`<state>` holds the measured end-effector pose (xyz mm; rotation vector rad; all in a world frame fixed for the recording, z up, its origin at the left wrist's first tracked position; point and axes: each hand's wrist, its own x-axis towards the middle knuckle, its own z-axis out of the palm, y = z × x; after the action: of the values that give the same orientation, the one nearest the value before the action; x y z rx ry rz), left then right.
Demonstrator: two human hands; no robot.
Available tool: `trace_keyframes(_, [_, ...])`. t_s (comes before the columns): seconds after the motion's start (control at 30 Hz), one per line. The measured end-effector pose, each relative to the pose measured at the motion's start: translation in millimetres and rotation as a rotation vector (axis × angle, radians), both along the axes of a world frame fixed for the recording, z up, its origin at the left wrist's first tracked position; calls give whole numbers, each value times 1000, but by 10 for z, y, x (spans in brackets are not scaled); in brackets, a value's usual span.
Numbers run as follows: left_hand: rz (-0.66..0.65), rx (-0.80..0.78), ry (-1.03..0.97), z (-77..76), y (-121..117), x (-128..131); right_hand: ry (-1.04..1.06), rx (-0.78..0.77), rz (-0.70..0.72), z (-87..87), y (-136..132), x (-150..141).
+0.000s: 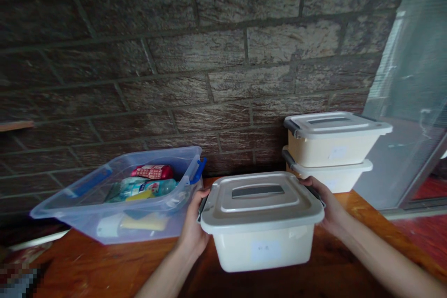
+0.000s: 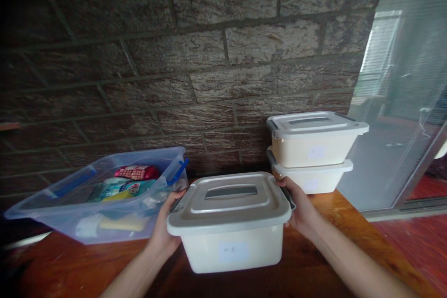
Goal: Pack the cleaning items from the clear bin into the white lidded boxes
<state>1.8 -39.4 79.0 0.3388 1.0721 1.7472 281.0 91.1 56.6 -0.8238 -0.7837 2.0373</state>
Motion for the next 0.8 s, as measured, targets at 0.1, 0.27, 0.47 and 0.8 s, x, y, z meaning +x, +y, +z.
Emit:
trace_keyframes(0.1, [7, -16, -6, 44, -16, -11, 24, 5, -13, 18, -28, -2])
trace_keyframes(0.27, [-1, 0, -46, 100, -33, -43, 35, 11, -23, 20, -55, -4])
trace_keyframes(0.47, [16, -6, -13, 68, -15, -16, 74, 48, -69, 29, -22, 21])
trace_keyframes(0.8, [-106, 10, -130, 32, 6, -129, 33, 68, -43, 42, -1, 44])
